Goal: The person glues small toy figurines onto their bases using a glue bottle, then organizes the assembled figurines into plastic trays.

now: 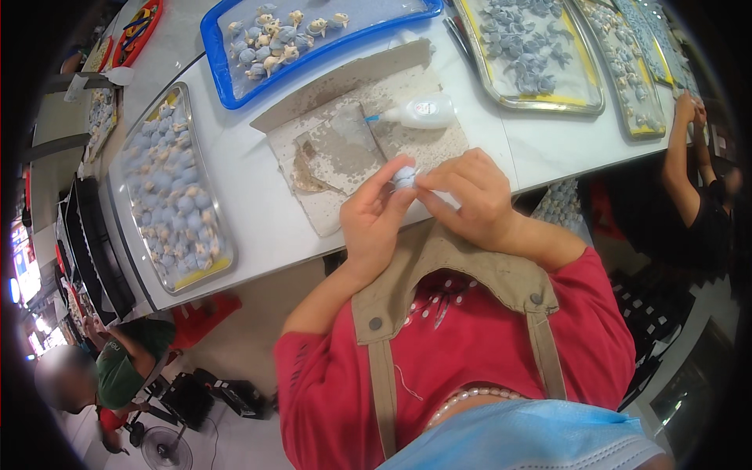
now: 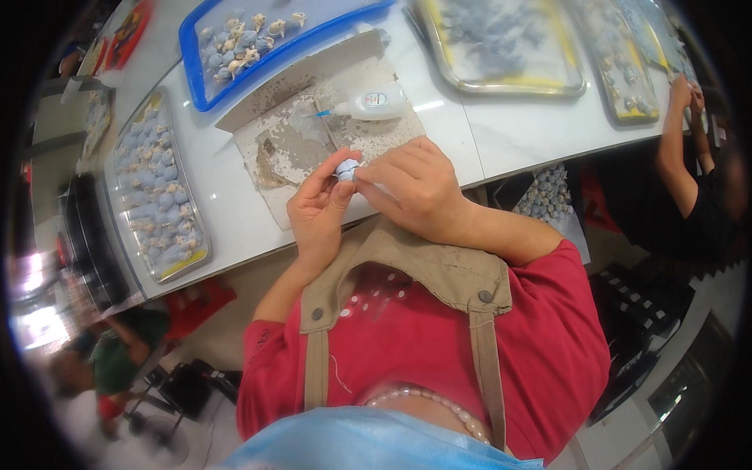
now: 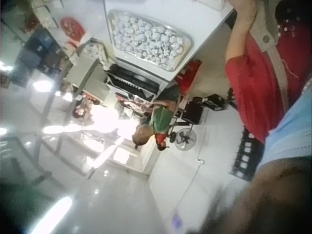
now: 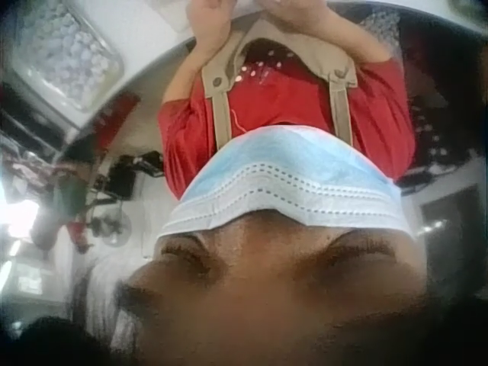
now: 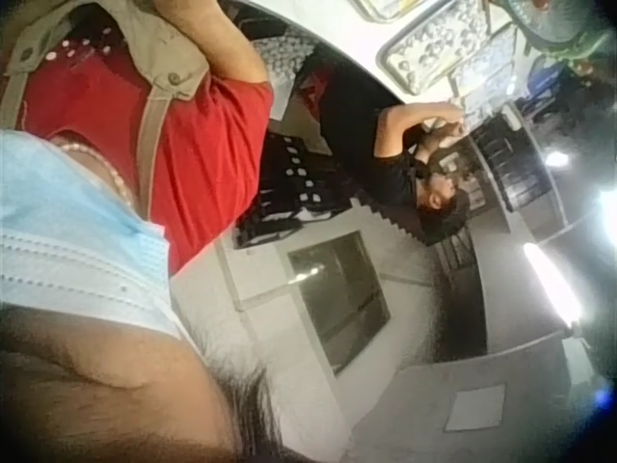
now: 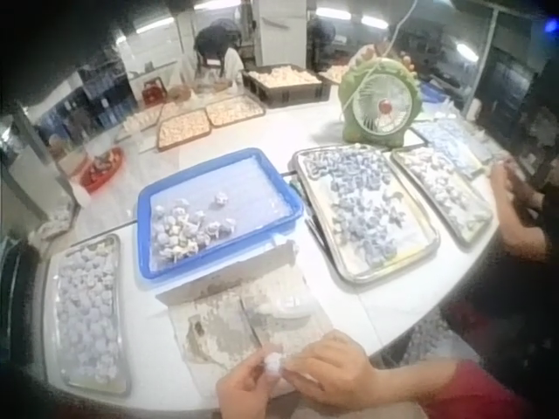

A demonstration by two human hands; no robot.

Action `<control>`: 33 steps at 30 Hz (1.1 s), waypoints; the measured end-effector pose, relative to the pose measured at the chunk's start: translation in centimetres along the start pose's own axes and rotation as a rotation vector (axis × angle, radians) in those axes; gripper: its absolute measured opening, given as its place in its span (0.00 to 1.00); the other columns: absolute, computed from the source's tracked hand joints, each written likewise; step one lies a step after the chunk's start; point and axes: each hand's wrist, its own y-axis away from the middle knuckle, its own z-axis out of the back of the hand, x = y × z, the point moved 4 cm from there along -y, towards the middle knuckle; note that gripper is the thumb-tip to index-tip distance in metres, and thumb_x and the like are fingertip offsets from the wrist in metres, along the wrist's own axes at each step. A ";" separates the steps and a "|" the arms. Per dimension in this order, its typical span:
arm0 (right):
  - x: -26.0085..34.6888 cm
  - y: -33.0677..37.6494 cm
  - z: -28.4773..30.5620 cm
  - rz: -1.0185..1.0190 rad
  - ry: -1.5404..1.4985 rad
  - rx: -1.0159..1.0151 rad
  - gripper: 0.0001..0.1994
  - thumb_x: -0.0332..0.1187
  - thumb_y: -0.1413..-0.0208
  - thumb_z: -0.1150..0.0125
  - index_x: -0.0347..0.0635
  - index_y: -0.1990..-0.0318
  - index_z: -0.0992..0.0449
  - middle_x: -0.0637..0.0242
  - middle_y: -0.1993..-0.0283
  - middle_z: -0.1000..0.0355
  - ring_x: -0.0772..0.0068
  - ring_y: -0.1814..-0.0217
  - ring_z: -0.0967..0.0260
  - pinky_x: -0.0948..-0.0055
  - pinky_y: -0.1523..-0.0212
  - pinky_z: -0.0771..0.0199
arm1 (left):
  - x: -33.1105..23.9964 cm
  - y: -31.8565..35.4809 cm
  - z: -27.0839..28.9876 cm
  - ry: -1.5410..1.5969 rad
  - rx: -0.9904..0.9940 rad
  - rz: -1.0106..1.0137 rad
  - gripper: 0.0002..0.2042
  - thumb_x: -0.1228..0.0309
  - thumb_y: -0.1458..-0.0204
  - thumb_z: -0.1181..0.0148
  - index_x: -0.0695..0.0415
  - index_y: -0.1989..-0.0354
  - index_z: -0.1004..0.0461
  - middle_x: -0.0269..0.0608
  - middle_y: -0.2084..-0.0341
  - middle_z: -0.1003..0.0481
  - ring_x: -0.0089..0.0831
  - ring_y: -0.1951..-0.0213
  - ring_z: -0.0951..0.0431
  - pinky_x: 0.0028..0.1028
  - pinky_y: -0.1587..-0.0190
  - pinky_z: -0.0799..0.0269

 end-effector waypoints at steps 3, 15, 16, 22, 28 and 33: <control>0.0 -0.3 0.5 -0.018 -0.031 0.040 0.10 0.23 0.65 0.33 0.41 0.71 0.24 0.67 0.73 0.27 0.68 0.73 0.31 0.73 0.70 0.35 | 0.1 0.0 0.0 -0.027 -0.001 -0.001 0.16 0.80 0.47 0.46 0.68 0.49 0.34 0.38 0.58 0.29 0.18 0.60 0.30 0.18 0.57 0.34; -1.9 -1.1 0.5 0.055 -0.243 0.079 0.07 0.25 0.63 0.34 0.43 0.73 0.24 0.68 0.78 0.30 0.68 0.76 0.32 0.73 0.73 0.34 | 0.1 -0.1 0.5 -0.260 -0.024 -0.172 0.13 0.78 0.50 0.42 0.65 0.54 0.29 0.35 0.67 0.26 0.17 0.69 0.29 0.17 0.66 0.32; -1.9 -1.1 0.6 0.048 -0.252 0.093 0.07 0.24 0.64 0.34 0.43 0.74 0.25 0.67 0.78 0.30 0.68 0.76 0.32 0.73 0.74 0.34 | 0.0 -0.1 0.5 -0.304 -0.013 -0.212 0.14 0.78 0.50 0.41 0.65 0.54 0.29 0.35 0.66 0.25 0.17 0.69 0.29 0.17 0.66 0.31; -1.1 -0.8 0.7 -0.018 -0.227 0.055 0.09 0.22 0.65 0.33 0.39 0.72 0.24 0.64 0.75 0.29 0.67 0.73 0.32 0.74 0.74 0.32 | -0.8 -0.2 0.0 -0.203 -0.006 -0.162 0.16 0.76 0.50 0.40 0.65 0.53 0.29 0.36 0.64 0.26 0.17 0.69 0.30 0.18 0.65 0.31; -0.4 -1.1 0.5 -0.025 -0.218 0.040 0.09 0.21 0.65 0.33 0.39 0.72 0.24 0.65 0.75 0.29 0.67 0.74 0.32 0.74 0.74 0.32 | -1.2 -0.1 0.7 -0.326 0.009 -0.235 0.15 0.76 0.50 0.41 0.65 0.53 0.29 0.37 0.63 0.25 0.17 0.68 0.29 0.18 0.65 0.31; -1.7 -1.9 0.4 0.067 -0.262 0.114 0.08 0.23 0.63 0.33 0.41 0.73 0.25 0.66 0.77 0.31 0.66 0.75 0.33 0.73 0.74 0.34 | -1.0 -0.2 0.9 -0.290 -0.012 -0.234 0.13 0.77 0.51 0.41 0.64 0.56 0.28 0.41 0.62 0.24 0.20 0.66 0.26 0.19 0.64 0.30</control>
